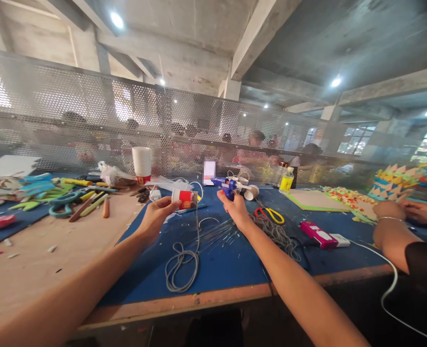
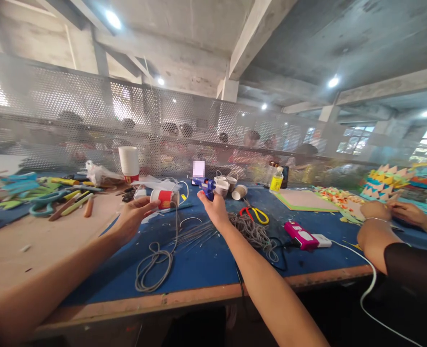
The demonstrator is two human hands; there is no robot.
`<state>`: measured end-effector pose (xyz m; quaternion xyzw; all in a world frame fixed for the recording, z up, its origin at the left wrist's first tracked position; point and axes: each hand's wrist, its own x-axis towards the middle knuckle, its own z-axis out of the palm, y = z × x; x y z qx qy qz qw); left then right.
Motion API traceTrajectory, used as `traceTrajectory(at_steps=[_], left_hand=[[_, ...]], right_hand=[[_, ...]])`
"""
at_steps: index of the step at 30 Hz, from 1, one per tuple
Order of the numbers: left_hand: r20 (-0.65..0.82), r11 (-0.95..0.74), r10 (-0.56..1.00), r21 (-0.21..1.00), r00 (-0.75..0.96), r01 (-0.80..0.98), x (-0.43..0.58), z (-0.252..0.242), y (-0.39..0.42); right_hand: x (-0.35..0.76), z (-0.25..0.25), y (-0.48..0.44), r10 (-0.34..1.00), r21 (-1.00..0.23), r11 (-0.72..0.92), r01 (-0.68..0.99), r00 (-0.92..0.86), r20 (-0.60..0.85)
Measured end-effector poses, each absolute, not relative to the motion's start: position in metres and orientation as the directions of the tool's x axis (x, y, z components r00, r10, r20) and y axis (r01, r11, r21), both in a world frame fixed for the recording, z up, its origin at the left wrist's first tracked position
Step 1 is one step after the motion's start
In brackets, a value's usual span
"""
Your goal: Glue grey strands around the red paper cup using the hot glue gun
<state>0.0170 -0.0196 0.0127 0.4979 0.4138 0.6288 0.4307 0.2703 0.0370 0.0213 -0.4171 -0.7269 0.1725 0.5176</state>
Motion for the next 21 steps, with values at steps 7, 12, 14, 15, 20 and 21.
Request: traceTrajectory(at_steps=[7,12,14,15,20,21], left_hand=[[0.290,-0.312,0.936,0.946,-0.201,-0.089,0.014,0.011,-0.016],[0.300,-0.323,0.927,0.943,-0.224,-0.073,0.016,0.017,-0.021],[0.297,-0.321,0.926,0.944,-0.233,-0.073,0.017,0.018,-0.023],[0.291,-0.316,0.928,0.945,-0.233,-0.079,0.017,0.019,-0.023],[0.300,-0.323,0.927,0.943,-0.227,-0.075,0.018,0.019,-0.025],[0.301,-0.323,0.927,0.944,-0.224,-0.069,0.018,0.020,-0.025]], right_hand=[[0.252,0.025,0.011,0.791,-0.703,0.608,0.369,-0.216,0.572],[0.245,0.024,0.003,0.764,-0.626,0.637,0.450,-0.260,0.591],[0.244,0.023,0.002,0.748,-0.594,0.651,0.473,-0.270,0.606],[0.244,0.022,0.002,0.743,-0.579,0.655,0.486,-0.274,0.610],[0.245,0.020,0.004,0.729,-0.513,0.655,0.556,-0.283,0.624],[0.246,0.019,0.004,0.725,-0.500,0.656,0.566,-0.288,0.625]])
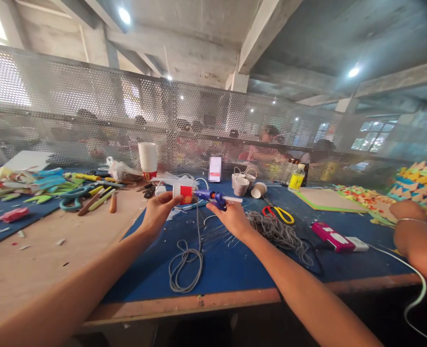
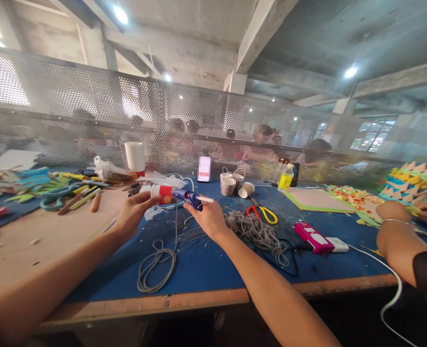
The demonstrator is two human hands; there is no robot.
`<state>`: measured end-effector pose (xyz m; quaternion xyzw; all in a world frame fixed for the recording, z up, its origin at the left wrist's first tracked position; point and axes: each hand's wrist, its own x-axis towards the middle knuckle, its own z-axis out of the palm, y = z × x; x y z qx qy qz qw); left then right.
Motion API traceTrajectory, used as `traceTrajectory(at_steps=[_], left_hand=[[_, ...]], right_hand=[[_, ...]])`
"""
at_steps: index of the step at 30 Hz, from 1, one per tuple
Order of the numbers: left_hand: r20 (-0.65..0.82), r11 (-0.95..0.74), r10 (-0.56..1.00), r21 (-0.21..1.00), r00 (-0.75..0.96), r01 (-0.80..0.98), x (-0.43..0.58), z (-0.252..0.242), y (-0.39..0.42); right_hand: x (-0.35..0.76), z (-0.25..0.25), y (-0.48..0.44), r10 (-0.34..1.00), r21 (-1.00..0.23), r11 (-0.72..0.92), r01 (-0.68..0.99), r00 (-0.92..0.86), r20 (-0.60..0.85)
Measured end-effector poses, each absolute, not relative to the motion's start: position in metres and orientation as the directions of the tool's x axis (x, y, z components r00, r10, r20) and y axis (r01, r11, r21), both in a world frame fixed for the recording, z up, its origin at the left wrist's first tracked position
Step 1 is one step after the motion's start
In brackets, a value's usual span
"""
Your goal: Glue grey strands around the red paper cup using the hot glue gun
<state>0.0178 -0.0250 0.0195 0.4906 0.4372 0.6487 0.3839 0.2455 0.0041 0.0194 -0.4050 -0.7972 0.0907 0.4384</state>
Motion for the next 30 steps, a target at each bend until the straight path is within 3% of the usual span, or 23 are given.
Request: traceTrajectory(at_steps=[30], left_hand=[[0.337,-0.350,0.912,0.937,-0.235,-0.014,0.0175,0.0185,-0.0236]], right_hand=[[0.2465,0.0143,0.0092,0.713,-0.388,0.632,0.671,-0.307,0.630]])
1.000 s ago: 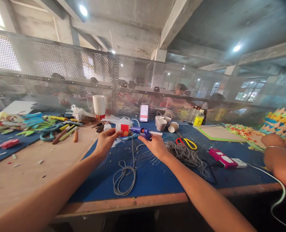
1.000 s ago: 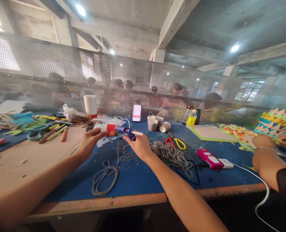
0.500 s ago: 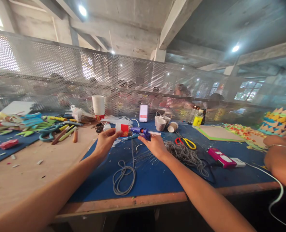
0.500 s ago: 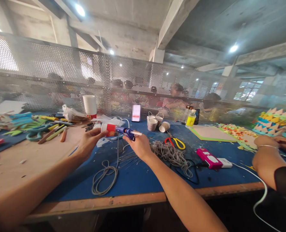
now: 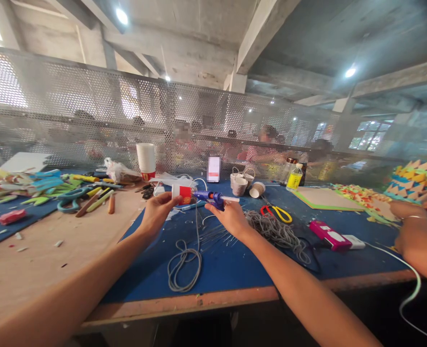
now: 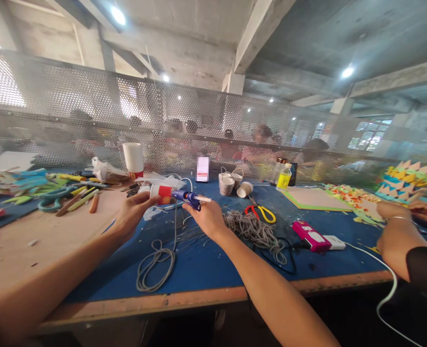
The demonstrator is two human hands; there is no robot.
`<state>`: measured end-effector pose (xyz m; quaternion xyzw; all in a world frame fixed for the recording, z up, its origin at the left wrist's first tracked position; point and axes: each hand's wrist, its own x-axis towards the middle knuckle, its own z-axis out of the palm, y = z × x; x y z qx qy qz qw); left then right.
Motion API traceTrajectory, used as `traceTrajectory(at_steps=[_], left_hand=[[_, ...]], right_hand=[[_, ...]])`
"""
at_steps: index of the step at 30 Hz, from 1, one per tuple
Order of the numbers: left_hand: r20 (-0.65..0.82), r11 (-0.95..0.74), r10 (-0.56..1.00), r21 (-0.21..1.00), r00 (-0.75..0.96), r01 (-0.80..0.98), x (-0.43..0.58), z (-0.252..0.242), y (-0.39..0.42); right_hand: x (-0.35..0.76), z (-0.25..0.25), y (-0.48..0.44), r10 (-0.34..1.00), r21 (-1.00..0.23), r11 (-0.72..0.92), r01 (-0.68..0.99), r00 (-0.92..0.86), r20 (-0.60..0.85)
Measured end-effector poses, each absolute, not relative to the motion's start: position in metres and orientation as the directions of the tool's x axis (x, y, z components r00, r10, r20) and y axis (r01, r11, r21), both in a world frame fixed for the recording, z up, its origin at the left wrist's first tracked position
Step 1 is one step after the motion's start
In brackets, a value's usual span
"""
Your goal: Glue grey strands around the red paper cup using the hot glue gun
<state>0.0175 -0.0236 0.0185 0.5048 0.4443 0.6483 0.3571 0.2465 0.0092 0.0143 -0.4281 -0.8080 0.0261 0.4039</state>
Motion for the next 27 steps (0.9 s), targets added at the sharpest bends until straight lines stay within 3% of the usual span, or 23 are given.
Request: traceTrajectory(at_steps=[27], left_hand=[[0.295,-0.311,0.928,0.949,-0.228,-0.040,0.0161,0.0191,-0.0240]], right_hand=[[0.2462,0.0188,0.0030,0.725,-0.354,0.614,0.706,-0.327,0.605]])
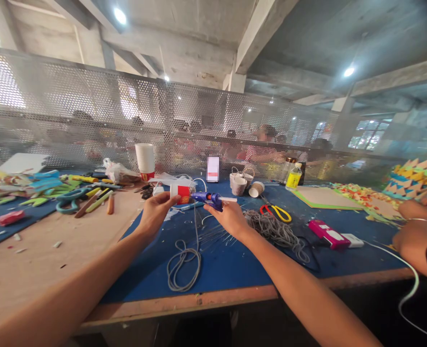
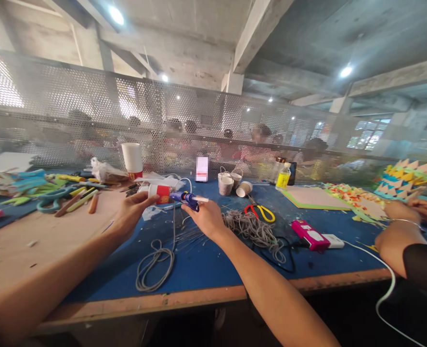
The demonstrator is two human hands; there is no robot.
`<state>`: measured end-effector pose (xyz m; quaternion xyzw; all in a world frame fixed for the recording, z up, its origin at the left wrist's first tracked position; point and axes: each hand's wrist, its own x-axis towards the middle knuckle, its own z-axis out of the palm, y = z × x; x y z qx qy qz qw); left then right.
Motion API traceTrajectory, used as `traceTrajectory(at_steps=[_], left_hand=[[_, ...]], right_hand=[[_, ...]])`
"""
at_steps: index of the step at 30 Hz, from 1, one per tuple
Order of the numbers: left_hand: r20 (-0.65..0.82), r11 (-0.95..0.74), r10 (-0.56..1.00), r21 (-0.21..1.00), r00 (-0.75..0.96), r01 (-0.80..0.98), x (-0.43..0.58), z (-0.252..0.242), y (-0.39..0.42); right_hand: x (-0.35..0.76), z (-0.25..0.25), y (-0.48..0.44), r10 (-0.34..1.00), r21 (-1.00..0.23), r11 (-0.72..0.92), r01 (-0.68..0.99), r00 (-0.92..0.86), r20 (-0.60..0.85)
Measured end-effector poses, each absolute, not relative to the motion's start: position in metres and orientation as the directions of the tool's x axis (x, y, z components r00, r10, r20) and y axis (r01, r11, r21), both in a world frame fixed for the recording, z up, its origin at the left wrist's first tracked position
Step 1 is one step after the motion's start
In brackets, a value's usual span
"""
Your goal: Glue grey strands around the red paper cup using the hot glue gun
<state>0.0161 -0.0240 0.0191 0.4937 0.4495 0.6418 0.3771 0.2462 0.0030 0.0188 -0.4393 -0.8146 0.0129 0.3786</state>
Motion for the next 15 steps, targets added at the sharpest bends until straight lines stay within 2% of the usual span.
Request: traceTrajectory(at_steps=[7,15], left_hand=[[0.250,-0.276,0.942,0.956,-0.225,-0.095,0.0183,0.0224,-0.0267],[0.262,-0.290,0.940,0.951,-0.219,-0.104,0.0168,0.0216,-0.0257]], right_hand=[[0.2459,0.0183,0.0032,0.734,-0.359,0.608,0.708,-0.329,0.594],[0.2462,0.0164,0.0049,0.712,-0.335,0.627,0.703,-0.344,0.611]])
